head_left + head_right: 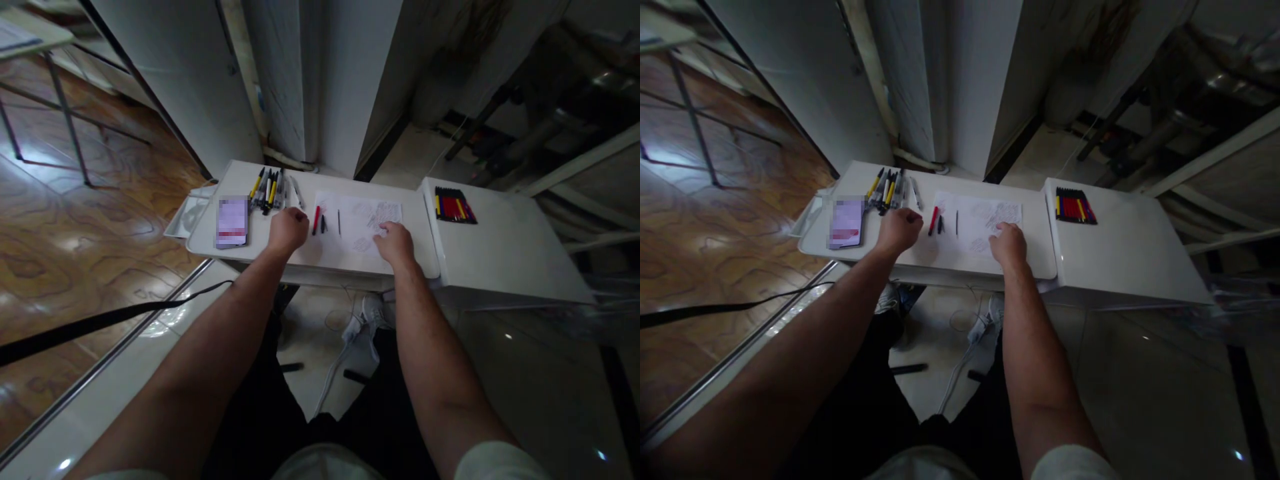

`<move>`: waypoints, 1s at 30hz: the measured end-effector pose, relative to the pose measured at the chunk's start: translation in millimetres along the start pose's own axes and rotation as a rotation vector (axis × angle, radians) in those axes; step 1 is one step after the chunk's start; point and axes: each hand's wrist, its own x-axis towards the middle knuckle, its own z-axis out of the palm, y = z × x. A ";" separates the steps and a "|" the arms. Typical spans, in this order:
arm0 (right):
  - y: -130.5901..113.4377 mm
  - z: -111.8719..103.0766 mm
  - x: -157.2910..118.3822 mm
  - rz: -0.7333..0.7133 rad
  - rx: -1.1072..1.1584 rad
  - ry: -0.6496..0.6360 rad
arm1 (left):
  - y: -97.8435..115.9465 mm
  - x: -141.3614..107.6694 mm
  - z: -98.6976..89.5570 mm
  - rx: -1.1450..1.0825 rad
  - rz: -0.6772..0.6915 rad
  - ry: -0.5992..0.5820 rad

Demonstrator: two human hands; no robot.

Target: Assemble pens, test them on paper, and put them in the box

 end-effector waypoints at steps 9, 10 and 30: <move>-33.3 9.8 14.2 -0.309 0.073 -0.182 | -5.5 18.3 20.0 0.001 0.003 0.040; -35.6 9.7 15.0 -0.350 0.062 -0.199 | -6.2 19.0 21.4 -0.004 0.008 0.046; -39.4 20.8 15.9 -0.567 -0.198 -0.298 | -5.1 29.3 29.4 0.013 0.016 -0.054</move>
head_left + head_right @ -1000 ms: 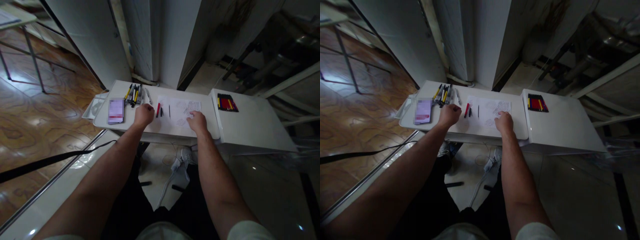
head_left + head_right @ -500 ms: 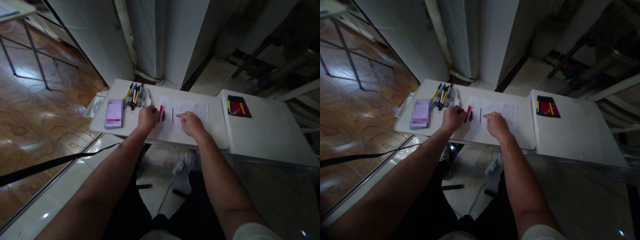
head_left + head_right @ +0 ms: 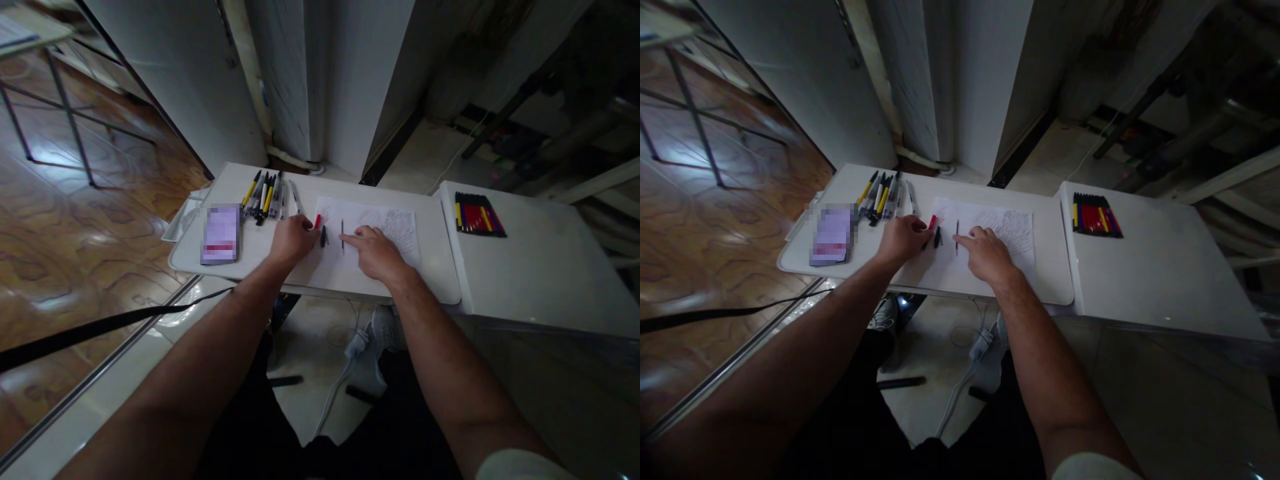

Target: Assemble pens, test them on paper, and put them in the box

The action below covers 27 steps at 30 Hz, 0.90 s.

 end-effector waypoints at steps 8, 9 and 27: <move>-5.7 1.2 -1.0 0.045 0.026 0.021 | -1.7 -6.0 -1.4 0.018 0.043 -0.003; -5.5 1.4 -1.2 0.043 0.027 0.023 | -1.6 -6.6 -2.0 0.017 0.037 -0.005; 3.5 -2.0 5.8 0.191 0.075 0.083 | -1.7 -3.0 -12.0 -0.130 -0.064 -0.022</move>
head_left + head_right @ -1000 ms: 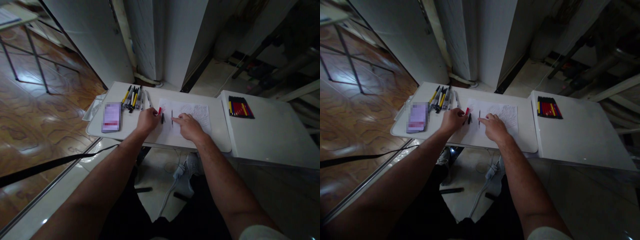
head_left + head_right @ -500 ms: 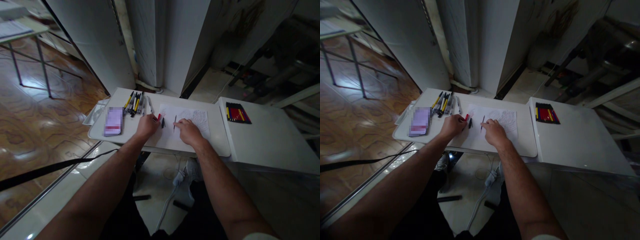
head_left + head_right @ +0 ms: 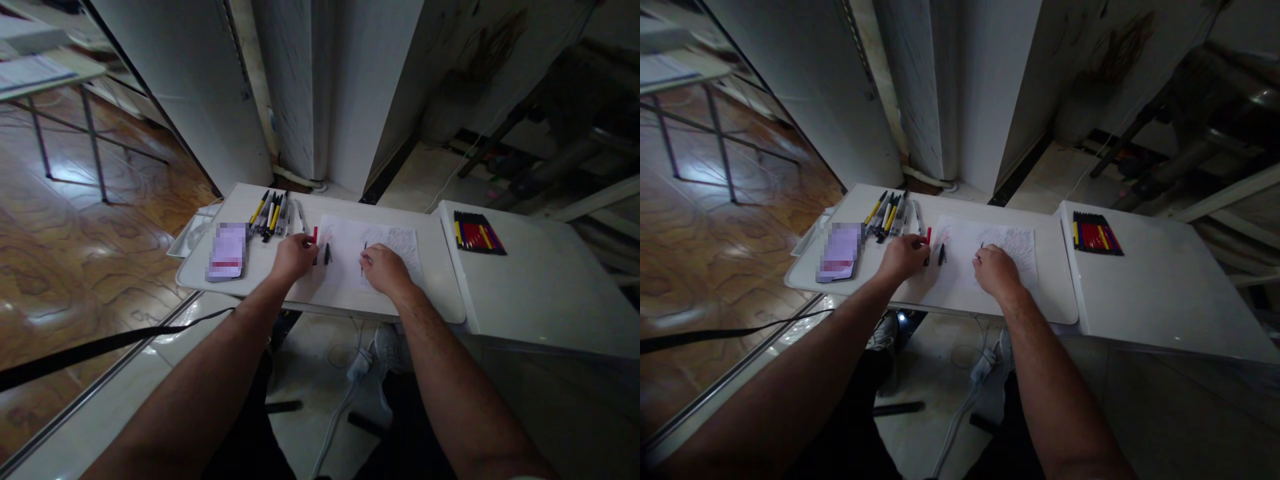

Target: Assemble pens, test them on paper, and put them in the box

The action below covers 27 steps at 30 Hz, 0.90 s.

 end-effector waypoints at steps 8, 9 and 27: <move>0.9 3.7 1.3 0.016 -0.021 0.005 | -7.3 -5.1 -3.1 -0.197 -0.026 -0.048; 1.0 3.5 1.8 0.021 -0.031 -0.002 | -8.3 -6.3 -3.9 -0.211 -0.029 -0.051; -1.3 5.3 7.8 0.255 -0.090 -0.004 | -6.8 -12.6 -6.5 -0.229 0.049 0.001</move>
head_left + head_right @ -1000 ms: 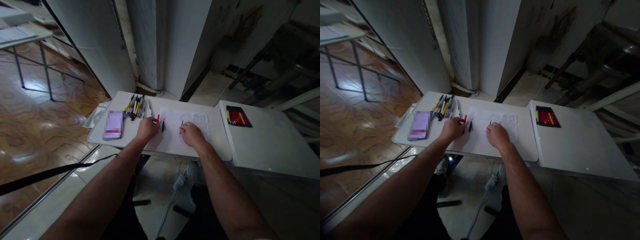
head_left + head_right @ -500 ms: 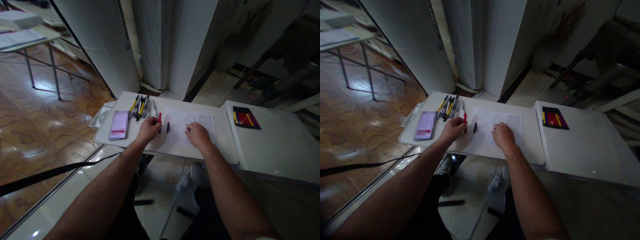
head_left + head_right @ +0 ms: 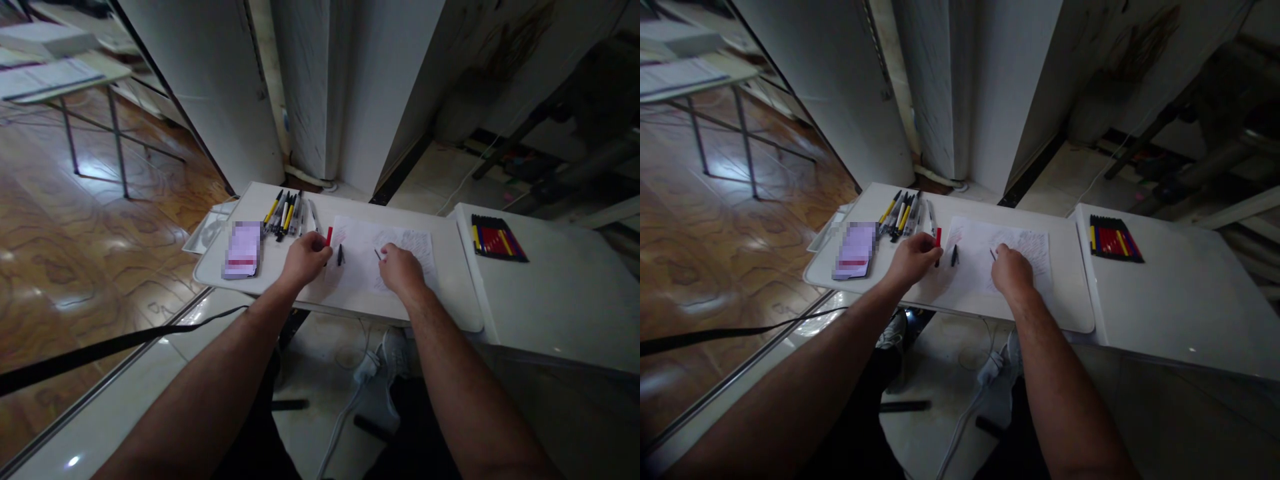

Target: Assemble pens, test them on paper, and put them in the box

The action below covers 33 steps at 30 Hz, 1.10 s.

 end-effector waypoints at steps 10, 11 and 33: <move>-1.4 2.4 0.6 -0.020 0.036 -0.054 | 4.3 -1.6 6.2 -0.031 0.088 -0.008; -0.2 2.6 0.5 -0.020 0.049 -0.049 | 4.3 -1.5 6.2 -0.033 0.092 -0.008; -22.8 -32.1 -3.6 0.109 1.572 0.279 | 16.4 -14.1 7.8 0.019 0.267 -0.095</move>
